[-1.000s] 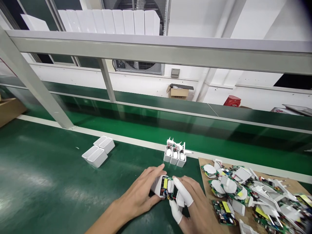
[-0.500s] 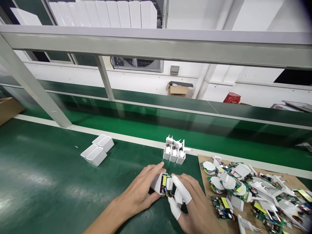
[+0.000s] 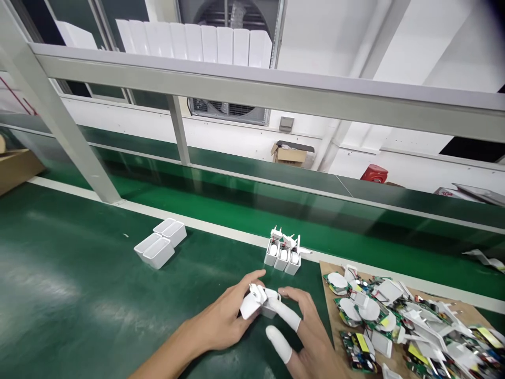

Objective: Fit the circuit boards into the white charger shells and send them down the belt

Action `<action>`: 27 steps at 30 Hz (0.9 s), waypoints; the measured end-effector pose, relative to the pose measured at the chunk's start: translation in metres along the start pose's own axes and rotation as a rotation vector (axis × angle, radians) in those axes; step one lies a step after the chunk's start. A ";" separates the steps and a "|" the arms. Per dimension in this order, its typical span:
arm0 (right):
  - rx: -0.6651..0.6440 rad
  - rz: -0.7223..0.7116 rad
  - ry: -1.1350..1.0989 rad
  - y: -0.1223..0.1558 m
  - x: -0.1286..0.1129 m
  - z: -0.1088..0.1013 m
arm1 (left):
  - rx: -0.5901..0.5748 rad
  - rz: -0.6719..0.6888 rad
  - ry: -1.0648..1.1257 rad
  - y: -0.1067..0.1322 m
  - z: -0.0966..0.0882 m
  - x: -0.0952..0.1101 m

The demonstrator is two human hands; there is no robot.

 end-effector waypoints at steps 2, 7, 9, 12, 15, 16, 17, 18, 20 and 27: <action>-0.015 0.012 0.020 0.006 0.005 0.009 | -0.027 -0.029 0.052 0.000 -0.001 0.000; -0.040 0.059 -0.095 0.011 0.016 0.021 | -0.002 -0.108 0.114 0.001 -0.006 -0.001; -0.065 0.072 -0.149 0.007 0.016 0.023 | 0.022 -0.112 0.128 0.000 -0.008 -0.001; -0.022 0.054 -0.183 -0.003 0.013 0.016 | 0.062 -0.110 0.137 -0.001 -0.009 -0.003; 0.076 0.037 -0.158 -0.008 0.008 0.004 | 0.104 -0.091 0.167 0.000 -0.010 -0.007; 0.097 0.037 -0.149 -0.008 0.008 0.001 | 0.115 -0.074 0.180 0.000 -0.010 -0.007; 0.104 0.039 -0.145 -0.007 0.007 -0.001 | 0.122 -0.051 0.189 0.000 -0.010 -0.007; 0.086 0.040 -0.147 -0.006 0.008 0.000 | 0.130 -0.027 0.189 -0.001 -0.009 -0.006; -0.004 0.046 -0.159 -0.001 0.009 0.008 | 0.147 0.011 0.163 -0.002 -0.007 -0.003; -0.017 0.079 -0.087 0.005 0.013 0.019 | 0.198 0.068 0.056 -0.003 -0.010 0.012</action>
Point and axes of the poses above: each hand's wrist, its own y-axis away from the middle knuckle, its own z-axis out of the palm, x = y × z, the point moved 6 cm from there along -y, towards the middle knuckle, and after that the axes turned 5 degrees about -z, right-handed, at the moved point
